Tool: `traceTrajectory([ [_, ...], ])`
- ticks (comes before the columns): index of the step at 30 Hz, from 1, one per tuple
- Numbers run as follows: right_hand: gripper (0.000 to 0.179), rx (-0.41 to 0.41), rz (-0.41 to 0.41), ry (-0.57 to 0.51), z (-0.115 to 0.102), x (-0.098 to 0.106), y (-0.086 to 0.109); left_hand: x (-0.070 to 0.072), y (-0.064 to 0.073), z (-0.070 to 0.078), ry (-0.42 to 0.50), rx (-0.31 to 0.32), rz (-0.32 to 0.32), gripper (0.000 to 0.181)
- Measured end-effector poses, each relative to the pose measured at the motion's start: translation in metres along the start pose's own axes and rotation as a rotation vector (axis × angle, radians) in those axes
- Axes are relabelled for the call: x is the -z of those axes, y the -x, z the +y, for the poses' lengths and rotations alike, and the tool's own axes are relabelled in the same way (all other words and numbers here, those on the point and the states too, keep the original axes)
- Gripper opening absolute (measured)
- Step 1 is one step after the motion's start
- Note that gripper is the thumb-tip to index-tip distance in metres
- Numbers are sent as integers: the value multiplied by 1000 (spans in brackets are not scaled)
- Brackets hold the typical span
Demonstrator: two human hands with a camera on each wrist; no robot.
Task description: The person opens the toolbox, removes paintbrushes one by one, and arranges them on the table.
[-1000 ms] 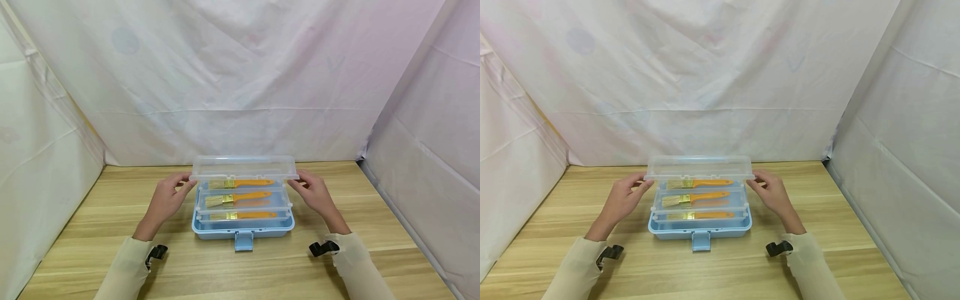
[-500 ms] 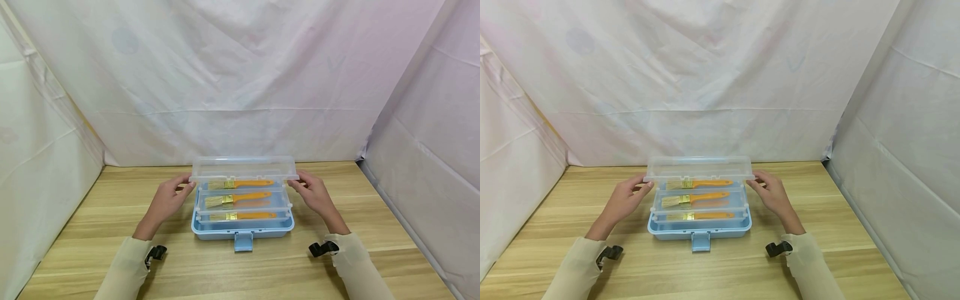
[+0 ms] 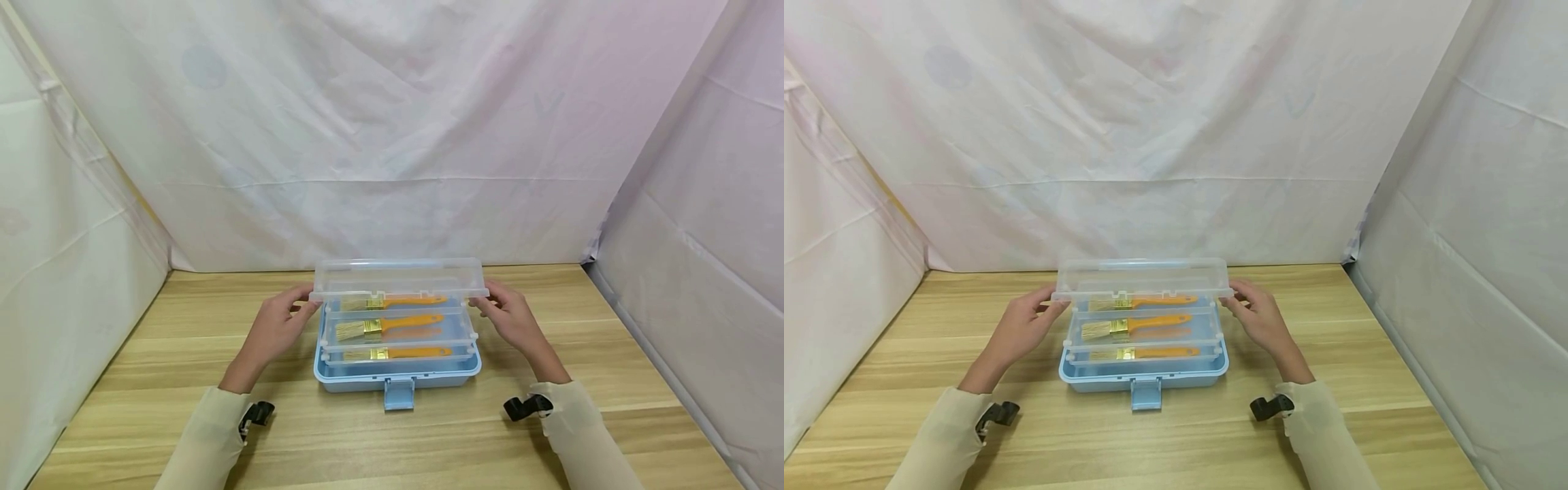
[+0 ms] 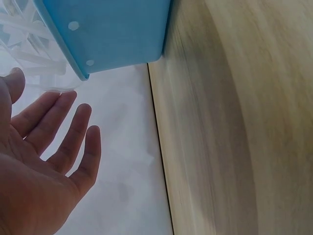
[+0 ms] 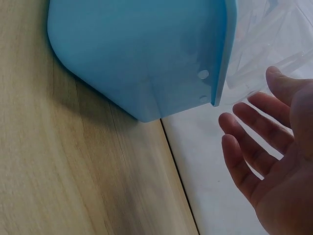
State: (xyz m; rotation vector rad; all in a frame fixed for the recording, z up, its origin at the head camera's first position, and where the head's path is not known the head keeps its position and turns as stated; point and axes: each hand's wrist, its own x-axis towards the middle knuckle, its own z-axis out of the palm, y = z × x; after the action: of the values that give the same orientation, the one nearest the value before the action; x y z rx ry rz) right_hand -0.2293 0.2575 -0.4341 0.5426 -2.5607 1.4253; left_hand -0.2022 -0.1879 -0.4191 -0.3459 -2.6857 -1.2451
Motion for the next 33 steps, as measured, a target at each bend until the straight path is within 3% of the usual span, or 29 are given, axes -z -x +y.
traceTrajectory([
  [20,23,-57,3,38,-9,1,0,1,2,0,12,-3,32,38],
  [33,22,-44,-8,20,-8,2,0,1,1,4,25,-7,41,34],
])
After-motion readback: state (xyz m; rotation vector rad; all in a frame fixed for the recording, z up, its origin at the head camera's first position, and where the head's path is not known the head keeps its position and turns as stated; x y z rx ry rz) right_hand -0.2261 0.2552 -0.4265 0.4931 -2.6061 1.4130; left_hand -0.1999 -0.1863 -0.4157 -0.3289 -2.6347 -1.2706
